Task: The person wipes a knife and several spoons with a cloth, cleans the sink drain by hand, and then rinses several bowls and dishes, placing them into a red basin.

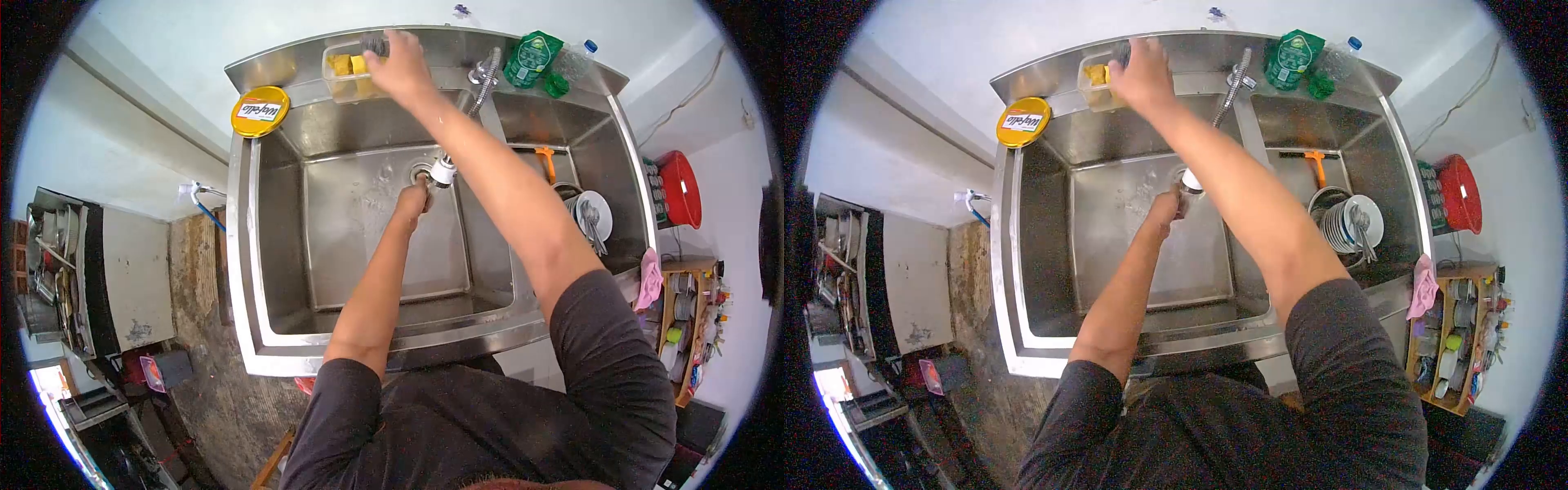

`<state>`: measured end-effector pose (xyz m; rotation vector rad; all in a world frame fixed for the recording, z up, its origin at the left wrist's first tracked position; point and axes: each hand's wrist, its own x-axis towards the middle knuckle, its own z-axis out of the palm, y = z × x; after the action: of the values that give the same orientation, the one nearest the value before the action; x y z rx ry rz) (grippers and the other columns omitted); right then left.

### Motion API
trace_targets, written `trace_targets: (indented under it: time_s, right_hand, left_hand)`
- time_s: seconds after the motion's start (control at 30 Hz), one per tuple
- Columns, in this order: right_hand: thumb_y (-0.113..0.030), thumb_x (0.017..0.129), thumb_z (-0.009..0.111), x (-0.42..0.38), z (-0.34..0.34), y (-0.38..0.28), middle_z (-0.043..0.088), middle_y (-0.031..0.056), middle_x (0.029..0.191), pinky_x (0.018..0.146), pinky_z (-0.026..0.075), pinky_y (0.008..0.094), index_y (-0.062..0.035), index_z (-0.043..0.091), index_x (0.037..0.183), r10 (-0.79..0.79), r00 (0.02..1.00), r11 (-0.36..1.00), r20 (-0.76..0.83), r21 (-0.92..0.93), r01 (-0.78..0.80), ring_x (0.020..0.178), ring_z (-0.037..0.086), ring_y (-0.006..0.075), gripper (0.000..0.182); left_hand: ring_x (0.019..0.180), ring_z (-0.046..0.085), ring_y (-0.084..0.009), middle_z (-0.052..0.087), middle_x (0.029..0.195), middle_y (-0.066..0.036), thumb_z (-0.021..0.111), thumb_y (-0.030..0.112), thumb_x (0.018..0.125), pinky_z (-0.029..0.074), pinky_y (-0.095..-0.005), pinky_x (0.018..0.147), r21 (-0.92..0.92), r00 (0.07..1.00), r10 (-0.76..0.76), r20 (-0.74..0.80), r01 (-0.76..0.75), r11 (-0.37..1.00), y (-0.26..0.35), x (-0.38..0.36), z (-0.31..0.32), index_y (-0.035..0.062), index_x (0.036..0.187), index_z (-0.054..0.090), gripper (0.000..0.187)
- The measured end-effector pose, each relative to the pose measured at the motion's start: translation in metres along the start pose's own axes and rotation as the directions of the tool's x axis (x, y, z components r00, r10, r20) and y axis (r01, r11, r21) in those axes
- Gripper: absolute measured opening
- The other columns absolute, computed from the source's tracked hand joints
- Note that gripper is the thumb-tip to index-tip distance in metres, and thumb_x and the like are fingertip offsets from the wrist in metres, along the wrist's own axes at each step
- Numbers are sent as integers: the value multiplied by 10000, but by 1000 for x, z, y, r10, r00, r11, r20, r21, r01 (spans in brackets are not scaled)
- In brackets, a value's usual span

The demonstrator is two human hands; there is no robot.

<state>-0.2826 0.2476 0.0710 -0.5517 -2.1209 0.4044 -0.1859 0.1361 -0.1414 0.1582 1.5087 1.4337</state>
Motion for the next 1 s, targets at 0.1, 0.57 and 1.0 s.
trace_targets:
  time_s: [0.1, 0.57, 1.0]
  right_hand:
    - [-323, 928, 625, -77, -35, -26, 639, 142, 1001, 833, 502, 394, -31, 616, 1050, 77, 977, 890, 198, 429, -157, 921, 627, 322, 316]
    - [-181, 926, 589, -272, 15, 114, 621, 51, 758, 624, 507, 365, -93, 603, 865, 510, 104, -546, 854, 415, -728, 615, 597, 212, 108]
    - [-285, 911, 556, -268, -25, 113, 654, 264, 1056, 794, 511, 463, -41, 621, 1088, 209, 682, 954, 701, 7, -300, 966, 650, 381, 308]
  left_hand:
    - [716, 565, -146, 536, 756, -22, 433, 384, 1027, 467, -301, 618, -254, 999, 6, 51, 7, 967, 1, -10, 4, 118, 901, 540, 313]
    - [876, 648, -242, 679, 939, -112, 408, 431, 1006, 521, -396, 823, -532, 993, -121, -6, 100, 841, -28, 18, -2, 66, 997, 631, 428]
    - [1056, 626, -280, 630, 1159, -187, 515, 409, 902, 507, -414, 846, -429, 995, -49, -90, 6, 903, -6, 9, 13, -106, 1231, 561, 613]
